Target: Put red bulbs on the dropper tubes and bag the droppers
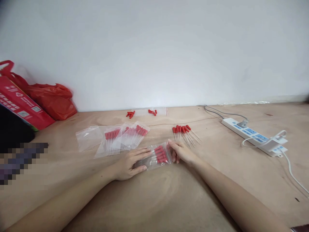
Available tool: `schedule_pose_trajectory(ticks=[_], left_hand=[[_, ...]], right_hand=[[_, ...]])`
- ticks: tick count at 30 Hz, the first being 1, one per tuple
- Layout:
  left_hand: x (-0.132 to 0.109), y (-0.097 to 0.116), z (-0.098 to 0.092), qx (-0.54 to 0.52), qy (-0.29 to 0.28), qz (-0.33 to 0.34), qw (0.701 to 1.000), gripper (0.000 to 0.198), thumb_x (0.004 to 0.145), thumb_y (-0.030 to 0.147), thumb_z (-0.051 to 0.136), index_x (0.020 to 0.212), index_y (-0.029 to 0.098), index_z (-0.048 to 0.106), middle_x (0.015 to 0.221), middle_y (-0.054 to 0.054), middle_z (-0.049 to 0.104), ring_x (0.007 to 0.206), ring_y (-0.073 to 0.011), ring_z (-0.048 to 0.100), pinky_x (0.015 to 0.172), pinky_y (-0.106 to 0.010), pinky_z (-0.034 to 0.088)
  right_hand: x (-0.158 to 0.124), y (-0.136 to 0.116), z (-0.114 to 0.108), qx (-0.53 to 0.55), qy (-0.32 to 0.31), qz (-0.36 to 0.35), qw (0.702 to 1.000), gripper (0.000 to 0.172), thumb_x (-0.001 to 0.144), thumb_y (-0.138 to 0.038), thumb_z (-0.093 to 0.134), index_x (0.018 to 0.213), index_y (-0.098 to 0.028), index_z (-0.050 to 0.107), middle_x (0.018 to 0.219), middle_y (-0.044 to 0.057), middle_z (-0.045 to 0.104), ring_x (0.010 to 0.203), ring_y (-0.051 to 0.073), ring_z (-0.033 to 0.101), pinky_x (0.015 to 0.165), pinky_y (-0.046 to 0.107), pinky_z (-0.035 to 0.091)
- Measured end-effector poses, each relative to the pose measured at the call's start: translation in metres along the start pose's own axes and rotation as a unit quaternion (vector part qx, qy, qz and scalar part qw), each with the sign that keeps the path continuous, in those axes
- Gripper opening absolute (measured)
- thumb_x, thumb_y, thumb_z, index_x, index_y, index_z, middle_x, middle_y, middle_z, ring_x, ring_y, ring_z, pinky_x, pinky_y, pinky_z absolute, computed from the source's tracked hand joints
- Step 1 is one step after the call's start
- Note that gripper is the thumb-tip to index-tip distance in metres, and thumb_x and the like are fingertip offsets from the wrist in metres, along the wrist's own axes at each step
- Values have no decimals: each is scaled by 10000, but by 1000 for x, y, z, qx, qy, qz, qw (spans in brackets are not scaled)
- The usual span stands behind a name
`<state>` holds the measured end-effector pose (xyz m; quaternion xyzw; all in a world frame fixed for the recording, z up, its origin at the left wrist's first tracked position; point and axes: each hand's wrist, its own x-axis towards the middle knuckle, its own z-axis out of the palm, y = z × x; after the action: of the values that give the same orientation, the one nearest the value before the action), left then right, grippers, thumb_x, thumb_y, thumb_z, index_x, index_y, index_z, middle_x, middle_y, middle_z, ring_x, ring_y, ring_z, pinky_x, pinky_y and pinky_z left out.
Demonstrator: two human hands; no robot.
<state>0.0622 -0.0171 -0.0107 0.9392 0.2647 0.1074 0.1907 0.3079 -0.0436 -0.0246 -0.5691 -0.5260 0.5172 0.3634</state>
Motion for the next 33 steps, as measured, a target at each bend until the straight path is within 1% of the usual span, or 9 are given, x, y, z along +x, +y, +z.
schedule_pose_trajectory(ticks=[4,7,10,12,15,18,23,28,33], left_hand=[[14,4,-4,-27,57,-34,997,416,787,384,526,1169,221,496,1241,-77,477,1152,-218,422,969,-380,327],[37,3,-8,-48,80,-55,994,277,798,309,506,1028,164,560,1084,-86,563,1026,-191,508,899,-320,383],[65,-1,-11,-63,20,-143,987,414,694,289,622,1074,170,510,1086,-75,560,989,-201,521,843,-306,404],[81,-4,-12,-78,-18,-181,980,510,624,304,677,1081,156,504,980,-59,604,851,-188,571,718,-273,445],[95,-5,-13,-101,-81,-207,970,293,559,286,706,796,140,616,644,11,615,580,-135,560,519,-209,417],[94,-4,-12,-113,-89,-214,966,145,567,265,681,610,152,601,512,49,559,493,-97,505,458,-179,360],[80,-10,-12,-90,42,-236,967,82,696,238,563,664,163,552,617,33,583,590,-111,534,517,-190,376],[78,-38,-18,-23,212,-319,924,98,826,224,408,805,164,483,816,-48,598,774,-160,560,672,-257,412],[77,-52,-25,18,274,-369,888,202,818,254,447,986,144,422,804,-71,611,792,-189,591,707,-282,422]], right_hand=[[0,-2,5,-39,11,-20,999,340,654,-471,607,752,-152,544,486,-45,528,317,44,390,273,157,271],[3,2,7,-42,36,-23,998,360,621,-406,648,846,-155,518,517,-54,533,318,53,399,258,162,253],[6,8,5,-48,66,-45,996,405,615,-383,661,910,-151,507,485,-73,490,321,66,404,264,174,263],[6,11,4,-55,78,-75,993,405,613,-388,669,906,-148,525,478,-72,475,346,70,421,303,182,303],[4,13,3,-43,93,-102,989,420,608,-443,662,891,-153,553,524,-52,492,402,77,448,362,194,339],[0,11,0,-40,101,-113,988,411,663,-534,569,835,-160,575,614,-8,549,469,96,477,415,216,366],[-1,7,-6,-101,145,-143,974,424,690,-586,495,731,-169,557,614,-2,530,493,102,440,452,230,348],[3,12,-9,-126,144,-125,974,449,746,-599,392,764,-176,544,497,-40,398,412,95,334,397,232,251],[6,18,-14,-212,150,-173,950,429,787,-558,357,769,-179,557,541,-16,448,482,123,401,456,246,300]])
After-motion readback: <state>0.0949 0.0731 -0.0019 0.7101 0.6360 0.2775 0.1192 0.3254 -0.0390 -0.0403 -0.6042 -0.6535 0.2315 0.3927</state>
